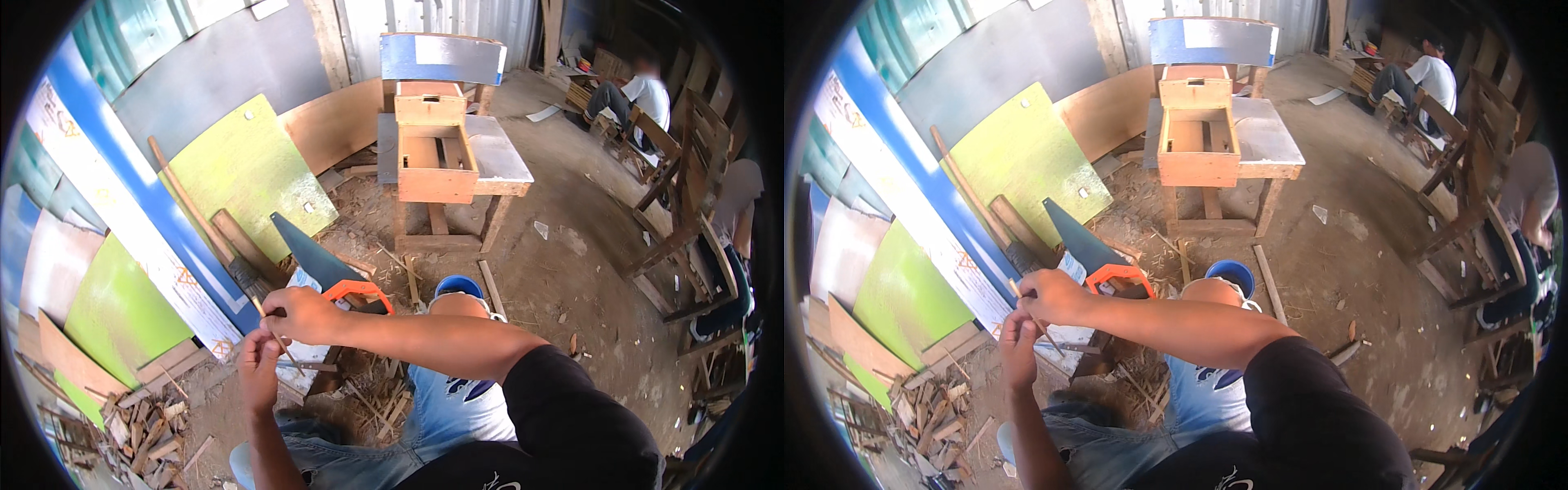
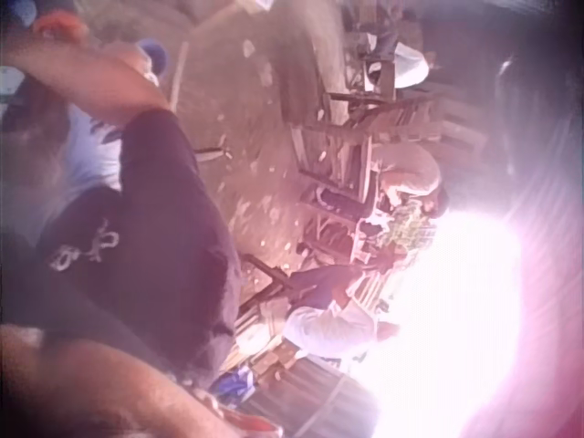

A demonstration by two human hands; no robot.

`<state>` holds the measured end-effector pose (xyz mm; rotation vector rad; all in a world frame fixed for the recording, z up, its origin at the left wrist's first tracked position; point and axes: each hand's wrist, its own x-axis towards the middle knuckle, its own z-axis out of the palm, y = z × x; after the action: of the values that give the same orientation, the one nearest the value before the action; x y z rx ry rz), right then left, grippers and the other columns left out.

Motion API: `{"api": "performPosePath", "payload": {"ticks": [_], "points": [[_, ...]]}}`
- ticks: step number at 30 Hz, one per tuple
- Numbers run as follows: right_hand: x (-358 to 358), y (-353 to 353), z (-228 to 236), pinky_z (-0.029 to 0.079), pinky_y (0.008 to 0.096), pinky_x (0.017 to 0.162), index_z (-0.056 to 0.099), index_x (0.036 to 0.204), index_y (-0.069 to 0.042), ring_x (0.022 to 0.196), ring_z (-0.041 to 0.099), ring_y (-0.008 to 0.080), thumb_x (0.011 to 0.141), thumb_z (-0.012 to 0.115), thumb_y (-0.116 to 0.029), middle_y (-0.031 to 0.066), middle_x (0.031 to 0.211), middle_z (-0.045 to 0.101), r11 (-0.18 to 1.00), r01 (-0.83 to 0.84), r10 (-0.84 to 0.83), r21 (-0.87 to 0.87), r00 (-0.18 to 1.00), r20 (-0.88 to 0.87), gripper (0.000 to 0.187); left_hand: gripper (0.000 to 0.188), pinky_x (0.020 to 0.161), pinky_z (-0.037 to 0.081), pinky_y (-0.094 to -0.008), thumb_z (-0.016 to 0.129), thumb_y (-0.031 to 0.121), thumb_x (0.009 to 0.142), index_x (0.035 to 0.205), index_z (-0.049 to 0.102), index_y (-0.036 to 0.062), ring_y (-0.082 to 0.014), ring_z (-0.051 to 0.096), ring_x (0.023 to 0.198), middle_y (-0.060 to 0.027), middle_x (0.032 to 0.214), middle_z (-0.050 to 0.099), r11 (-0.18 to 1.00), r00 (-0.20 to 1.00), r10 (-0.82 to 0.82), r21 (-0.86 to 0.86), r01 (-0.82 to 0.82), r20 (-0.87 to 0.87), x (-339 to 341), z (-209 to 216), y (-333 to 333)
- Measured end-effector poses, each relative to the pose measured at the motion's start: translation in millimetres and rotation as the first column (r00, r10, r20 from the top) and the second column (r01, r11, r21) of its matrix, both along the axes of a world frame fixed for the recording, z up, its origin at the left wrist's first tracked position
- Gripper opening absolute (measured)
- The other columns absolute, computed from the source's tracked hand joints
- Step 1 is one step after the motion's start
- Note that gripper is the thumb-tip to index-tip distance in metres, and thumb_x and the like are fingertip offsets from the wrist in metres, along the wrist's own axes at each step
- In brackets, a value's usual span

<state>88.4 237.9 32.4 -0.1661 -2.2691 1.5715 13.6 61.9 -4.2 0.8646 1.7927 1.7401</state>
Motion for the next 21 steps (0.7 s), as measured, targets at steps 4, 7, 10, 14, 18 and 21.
{"api": "performPosePath", "payload": {"ticks": [4, 7, 10, 14, 18, 21], "points": [[-2.9, -4.3, 3.0, 0.054, 0.0384, 0.069, 0.068, 0.087, 0.001, 0.074, 0.071, 0.0284, 0.083, 0.072, -0.021, 0.017, 0.083, 0.07, 0.998, 0.011, -0.009, -0.062, 0.999, 0.031, 0.023, 0.023, 0.086, 0.048, -0.0287, 0.064, 0.013, 0.096, 0.115, 0.062, 0.0012, -0.0123, 0.061, 0.092, -0.0043, 0.1, 0.066, 0.998, 1.0, 0.003, -0.065, -0.001, 0.02, 0.4, 1.9, -5.3], [-12.5, -12.8, 3.2, 0.053, 0.035, 0.068, 0.068, 0.089, 0.0, 0.074, 0.068, 0.0217, 0.086, 0.075, -0.024, 0.0133, 0.08, 0.069, 0.992, -0.031, 0.038, -0.126, 0.998, 0.057, 0.025, 0.022, 0.079, 0.049, -0.027, 0.067, 0.013, 0.094, 0.111, 0.066, -0.001, -0.0096, 0.06, 0.086, -0.0036, 0.094, 0.067, 0.974, 0.986, 0.078, -0.201, -0.107, -0.149, -3.0, 3.8, -12.3], [-24.6, -18.6, 0.5, 0.051, 0.0321, 0.068, 0.068, 0.096, -0.001, 0.073, 0.063, 0.014, 0.089, 0.074, -0.026, 0.0091, 0.08, 0.067, 0.99, -0.076, 0.081, -0.117, 0.996, 0.043, 0.026, 0.022, 0.074, 0.05, -0.0265, 0.069, 0.013, 0.093, 0.108, 0.068, -0.0037, -0.0084, 0.059, 0.082, -0.0028, 0.091, 0.067, 0.942, 0.941, 0.145, -0.249, -0.226, -0.306, -12.6, 2.2, -21.5], [-34.9, -15.5, -7.8, 0.051, 0.0299, 0.069, 0.068, 0.103, -0.001, 0.073, 0.06, 0.0117, 0.094, 0.067, -0.023, 0.0073, 0.081, 0.067, 0.999, -0.031, 0.031, -0.017, 0.999, 0.013, 0.024, 0.025, 0.074, 0.051, -0.0255, 0.07, 0.015, 0.092, 0.111, 0.068, -0.0017, -0.009, 0.062, 0.081, -0.0021, 0.092, 0.067, 0.925, 0.922, 0.378, -0.057, -0.375, 0.077, -28.9, -5.4, -31.1], [-36.0, -14.2, -28.8, 0.052, 0.0381, 0.07, 0.068, 0.098, -0.002, 0.077, 0.068, 0.0258, 0.092, 0.065, -0.024, 0.0141, 0.085, 0.07, 0.983, -0.11, 0.087, 0.146, 0.984, 0.158, 0.023, 0.028, 0.076, 0.05, -0.0278, 0.068, 0.02, 0.095, 0.115, 0.065, 0.001, -0.0134, 0.066, 0.085, -0.0064, 0.099, 0.07, 0.893, 0.885, 0.448, -0.098, -0.438, 0.128, -42.6, -7.0, -44.1], [-28.1, -21.9, -51.4, 0.053, 0.0389, 0.071, 0.068, 0.102, -0.003, 0.079, 0.068, 0.0268, 0.092, 0.064, -0.021, 0.0142, 0.087, 0.07, 0.876, -0.313, 0.176, 0.367, 0.917, 0.359, 0.021, 0.029, 0.076, 0.049, -0.0273, 0.068, 0.021, 0.095, 0.118, 0.064, 0.0035, -0.0136, 0.067, 0.086, -0.0066, 0.099, 0.071, 0.905, 0.897, 0.426, -0.054, -0.422, 0.12, -45.5, -5.1, -50.5]]}}
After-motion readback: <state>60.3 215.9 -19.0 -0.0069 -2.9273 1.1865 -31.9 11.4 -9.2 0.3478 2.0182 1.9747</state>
